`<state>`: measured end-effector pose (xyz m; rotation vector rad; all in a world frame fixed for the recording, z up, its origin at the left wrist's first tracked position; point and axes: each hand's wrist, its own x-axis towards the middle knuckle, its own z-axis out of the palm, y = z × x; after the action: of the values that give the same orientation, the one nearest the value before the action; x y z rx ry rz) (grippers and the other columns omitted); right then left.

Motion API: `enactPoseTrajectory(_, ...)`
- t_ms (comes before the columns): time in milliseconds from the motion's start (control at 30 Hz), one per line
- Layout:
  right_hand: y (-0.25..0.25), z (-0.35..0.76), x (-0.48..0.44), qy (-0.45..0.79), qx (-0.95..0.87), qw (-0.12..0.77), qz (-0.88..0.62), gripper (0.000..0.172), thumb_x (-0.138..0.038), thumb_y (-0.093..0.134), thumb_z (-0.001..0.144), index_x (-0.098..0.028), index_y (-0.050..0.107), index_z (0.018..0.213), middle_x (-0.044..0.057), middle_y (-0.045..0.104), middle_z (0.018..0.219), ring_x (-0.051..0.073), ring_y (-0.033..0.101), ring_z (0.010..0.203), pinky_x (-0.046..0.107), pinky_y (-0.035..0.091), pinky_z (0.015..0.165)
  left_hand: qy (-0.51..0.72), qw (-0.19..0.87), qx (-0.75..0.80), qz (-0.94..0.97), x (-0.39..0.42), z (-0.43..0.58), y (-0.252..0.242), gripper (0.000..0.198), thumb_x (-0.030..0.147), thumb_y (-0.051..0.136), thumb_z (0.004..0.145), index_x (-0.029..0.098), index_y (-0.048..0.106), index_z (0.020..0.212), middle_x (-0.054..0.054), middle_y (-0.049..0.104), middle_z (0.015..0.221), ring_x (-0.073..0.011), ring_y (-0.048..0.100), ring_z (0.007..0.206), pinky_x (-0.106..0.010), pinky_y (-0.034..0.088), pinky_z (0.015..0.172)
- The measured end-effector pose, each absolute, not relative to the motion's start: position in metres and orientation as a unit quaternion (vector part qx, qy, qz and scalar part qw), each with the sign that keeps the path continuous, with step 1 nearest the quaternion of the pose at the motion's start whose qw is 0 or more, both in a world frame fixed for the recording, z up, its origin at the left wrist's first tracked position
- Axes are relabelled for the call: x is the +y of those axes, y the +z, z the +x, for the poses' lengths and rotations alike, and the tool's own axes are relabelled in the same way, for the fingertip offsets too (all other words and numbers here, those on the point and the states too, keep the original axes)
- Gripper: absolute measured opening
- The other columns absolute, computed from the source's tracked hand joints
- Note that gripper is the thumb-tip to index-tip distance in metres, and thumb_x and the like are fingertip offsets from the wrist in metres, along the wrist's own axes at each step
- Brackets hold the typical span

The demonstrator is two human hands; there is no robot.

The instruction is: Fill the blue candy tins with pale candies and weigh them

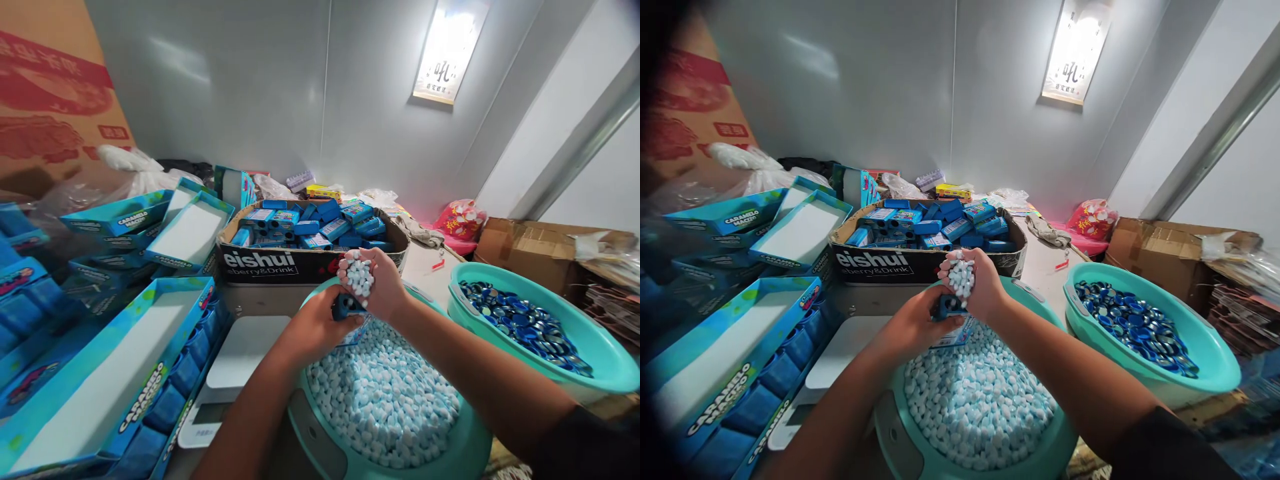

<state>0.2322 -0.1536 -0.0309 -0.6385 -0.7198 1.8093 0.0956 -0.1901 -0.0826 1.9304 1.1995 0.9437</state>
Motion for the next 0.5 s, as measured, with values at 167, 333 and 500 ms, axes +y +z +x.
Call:
enactPoseTrajectory(167,-0.0336,0.2320,-0.1522,0.739,-0.325,0.523,-0.274,0.019,-0.025,0.050,0.079,-0.014,0.064,0.075,0.006,0.064,0.066,0.013,0.059,0.057,0.021,0.051,0.053,0.367,0.327,0.451,0.744,-0.1909,0.0957,-0.0811,0.044,0.039,0.069,0.077,0.023,0.058,0.116,-0.005,0.069,0.112,-0.0261,0.063,0.103,-0.035,0.046,0.084)
enactPoseTrajectory(333,-0.0362,0.2322,-0.1505,0.744,-0.318,0.525,-0.263,0.018,-0.022,0.049,0.080,-0.013,0.064,0.076,0.006,0.064,0.067,0.013,0.061,0.062,0.022,0.054,0.059,0.359,0.333,0.469,0.735,-0.1940,0.0965,-0.0766,0.038,0.039,0.070,0.076,0.024,0.062,0.110,-0.003,0.070,0.106,-0.0245,0.064,0.098,-0.034,0.047,0.082)
enactPoseTrajectory(500,-0.0339,0.2322,-0.1521,0.744,-0.314,0.527,-0.264,0.026,-0.023,0.044,0.085,-0.011,0.065,0.074,0.007,0.064,0.065,0.013,0.061,0.060,0.022,0.053,0.058,0.366,0.337,0.459,0.736,-0.1938,0.0967,-0.0754,0.037,0.037,0.070,0.076,0.022,0.062,0.109,-0.004,0.070,0.101,-0.0228,0.064,0.090,-0.033,0.048,0.080)
